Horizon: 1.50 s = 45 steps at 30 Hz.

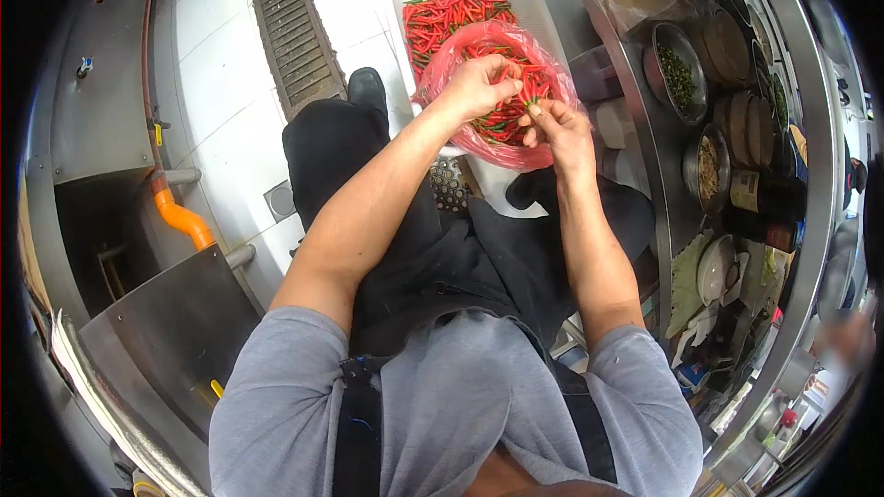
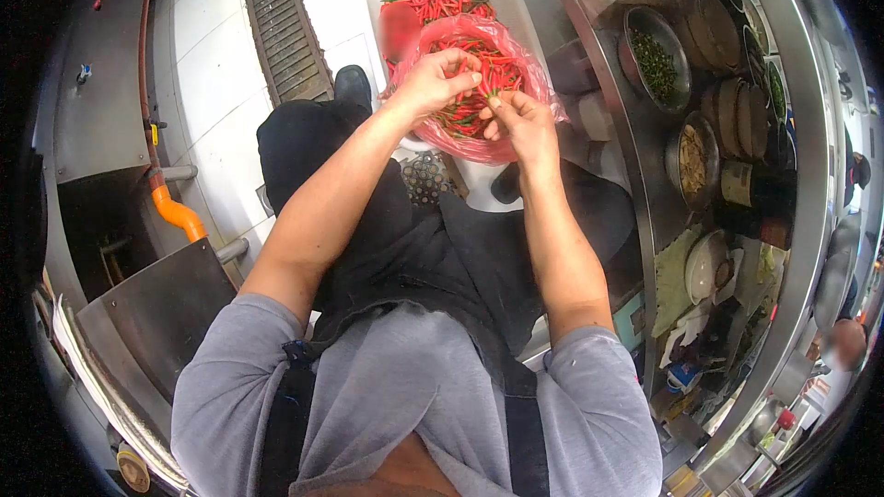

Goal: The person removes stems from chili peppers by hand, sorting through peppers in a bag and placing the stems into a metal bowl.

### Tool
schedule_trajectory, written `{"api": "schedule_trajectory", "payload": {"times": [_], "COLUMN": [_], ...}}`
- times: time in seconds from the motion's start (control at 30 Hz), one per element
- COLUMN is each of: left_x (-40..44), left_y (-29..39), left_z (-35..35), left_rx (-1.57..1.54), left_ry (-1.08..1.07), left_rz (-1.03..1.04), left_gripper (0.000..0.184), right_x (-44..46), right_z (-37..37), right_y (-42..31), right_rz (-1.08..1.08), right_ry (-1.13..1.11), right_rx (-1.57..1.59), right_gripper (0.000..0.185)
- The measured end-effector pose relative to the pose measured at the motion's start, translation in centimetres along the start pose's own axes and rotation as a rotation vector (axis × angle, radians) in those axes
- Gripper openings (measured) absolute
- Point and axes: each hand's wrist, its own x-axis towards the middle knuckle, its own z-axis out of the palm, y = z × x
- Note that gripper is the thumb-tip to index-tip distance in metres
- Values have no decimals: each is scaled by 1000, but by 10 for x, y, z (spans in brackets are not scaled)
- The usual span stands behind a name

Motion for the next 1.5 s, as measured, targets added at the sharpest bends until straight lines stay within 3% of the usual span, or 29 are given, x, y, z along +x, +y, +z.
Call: {"api": "schedule_trajectory", "payload": {"times": [0.17, 0.23, 0.43, 0.67, 0.73, 1.03, 1.23, 1.37, 1.43, 1.5], "left_x": [-3, -4, -7, -11, -11, -10, -11, -12, -11, -11], "left_y": [1, 2, 3, 5, 7, 10, 6, 7, 3, 2], "left_z": [2, -1, 1, 4, -2, 3, -2, 1, -1, 1], "left_rx": [10, -261, -674, -665, -815, -582, -710, -666, -650, -601], "left_ry": [-30, -126, -190, -150, -192, -214, -334, -194, -352, -343], "left_rz": [34, -55, -289, -305, -198, -229, -308, -348, -301, -296], "left_gripper": [18, 16, 19, 15, 16, 7, 9, 9, 9, 9], "right_x": [1, -1, -11, -20, -17, -19, -23, -24, -28, -30], "right_z": [2, 3, 12, 21, 20, 11, 14, 14, 13, 10], "right_y": [3, 1, -10, -21, -22, -18, -20, -20, -23, -22], "right_rz": [-6, -48, -138, -94, -85, -100, -101, -76, -149, -164], "right_ry": [-12, 20, 11, -55, -14, 65, 43, 16, 2, 7], "right_rx": [9, 33, 61, 85, 66, -101, -239, -161, -357, -380], "right_gripper": [14, 13, 12, 14, 14, 14, 19, 20, 20, 20]}}
